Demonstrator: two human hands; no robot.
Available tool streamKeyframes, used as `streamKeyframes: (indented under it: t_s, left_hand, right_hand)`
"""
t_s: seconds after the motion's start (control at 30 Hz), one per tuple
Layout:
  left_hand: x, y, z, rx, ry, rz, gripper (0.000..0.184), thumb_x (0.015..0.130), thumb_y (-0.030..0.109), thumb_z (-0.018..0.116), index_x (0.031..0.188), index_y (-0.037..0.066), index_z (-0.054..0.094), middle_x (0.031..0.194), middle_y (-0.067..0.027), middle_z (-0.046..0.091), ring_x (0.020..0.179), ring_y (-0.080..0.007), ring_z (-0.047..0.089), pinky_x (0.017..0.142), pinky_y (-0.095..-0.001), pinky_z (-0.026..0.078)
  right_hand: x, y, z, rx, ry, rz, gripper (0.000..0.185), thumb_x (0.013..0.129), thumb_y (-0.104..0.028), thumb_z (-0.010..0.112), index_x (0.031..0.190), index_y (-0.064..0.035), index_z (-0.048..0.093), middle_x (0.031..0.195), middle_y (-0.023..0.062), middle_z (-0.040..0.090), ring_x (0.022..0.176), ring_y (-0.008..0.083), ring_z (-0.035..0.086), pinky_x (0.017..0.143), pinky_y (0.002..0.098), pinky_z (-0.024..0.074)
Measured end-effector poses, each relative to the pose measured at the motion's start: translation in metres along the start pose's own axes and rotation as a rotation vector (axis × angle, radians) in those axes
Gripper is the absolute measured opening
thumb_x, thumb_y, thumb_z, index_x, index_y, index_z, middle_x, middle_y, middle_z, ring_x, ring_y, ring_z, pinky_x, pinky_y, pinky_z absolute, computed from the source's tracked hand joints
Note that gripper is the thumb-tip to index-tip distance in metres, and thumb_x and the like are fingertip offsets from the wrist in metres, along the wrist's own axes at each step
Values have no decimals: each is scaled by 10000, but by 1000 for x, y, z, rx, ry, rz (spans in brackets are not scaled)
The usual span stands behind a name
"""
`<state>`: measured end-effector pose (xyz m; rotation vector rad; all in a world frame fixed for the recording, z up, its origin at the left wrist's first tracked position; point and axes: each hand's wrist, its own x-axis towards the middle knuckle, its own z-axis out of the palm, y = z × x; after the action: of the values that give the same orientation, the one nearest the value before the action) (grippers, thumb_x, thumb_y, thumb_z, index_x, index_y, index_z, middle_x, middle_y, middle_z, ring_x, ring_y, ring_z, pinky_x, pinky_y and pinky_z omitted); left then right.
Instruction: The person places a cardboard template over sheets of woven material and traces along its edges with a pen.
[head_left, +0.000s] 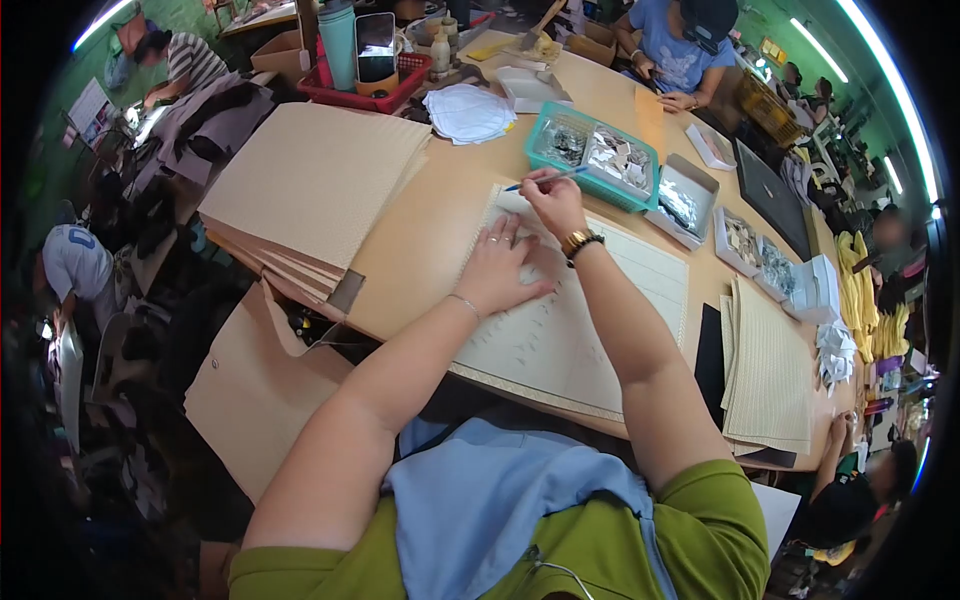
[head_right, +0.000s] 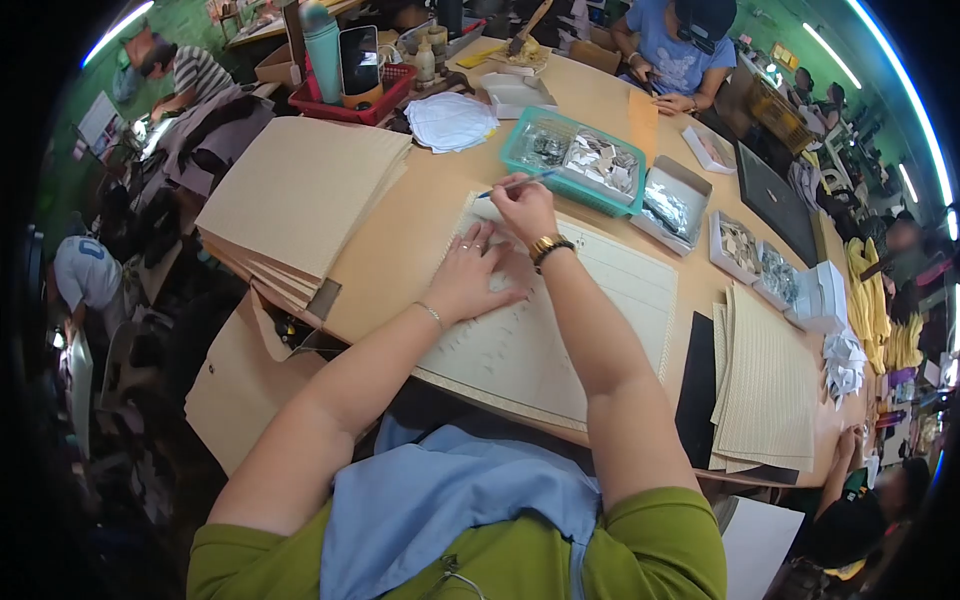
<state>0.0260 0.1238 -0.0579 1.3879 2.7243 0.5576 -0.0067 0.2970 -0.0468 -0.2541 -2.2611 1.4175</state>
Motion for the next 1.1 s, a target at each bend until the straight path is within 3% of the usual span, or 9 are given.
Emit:
streamKeyframes:
  t_s: [0.27,0.37,0.77,1.07,1.1]
  left_hand:
    - [-1,0,0,-24,25,-1,906,785,683,572,1409,42,427,1527,-261,255,1432,-413,206,1165,-522,169]
    - [-2,1,0,-29,31,-3,907,782,681,576,1403,37,431,1527,-262,255,1431,-415,207,1165,-523,169]
    - [-2,0,0,-18,54,6,915,788,671,575,1410,20,412,1504,-275,287,1422,-424,215,1162,-523,177]
    - [-2,0,3,-20,67,4,920,784,683,572,1400,17,423,1502,-264,295,1419,-423,222,1158,-521,183]
    - [-2,0,3,-22,64,3,919,782,686,573,1396,17,430,1501,-264,296,1420,-421,223,1158,-521,183]
  right_hand:
    - [7,-6,26,-151,46,35,226,805,-195,634,866,21,657,735,159,694,654,223,681,648,328,538]
    - [7,-2,29,-148,79,-7,198,827,-193,636,839,4,646,687,94,679,604,125,619,597,290,502]
    - [6,0,31,-142,85,-24,186,826,-178,629,813,7,643,663,85,677,583,101,606,578,275,492]
    - [5,1,28,-150,34,-3,171,838,-166,629,857,2,653,659,73,671,576,106,620,563,281,505]
    - [4,1,28,-155,31,2,176,827,-171,629,856,0,659,666,95,675,590,144,638,583,299,515]
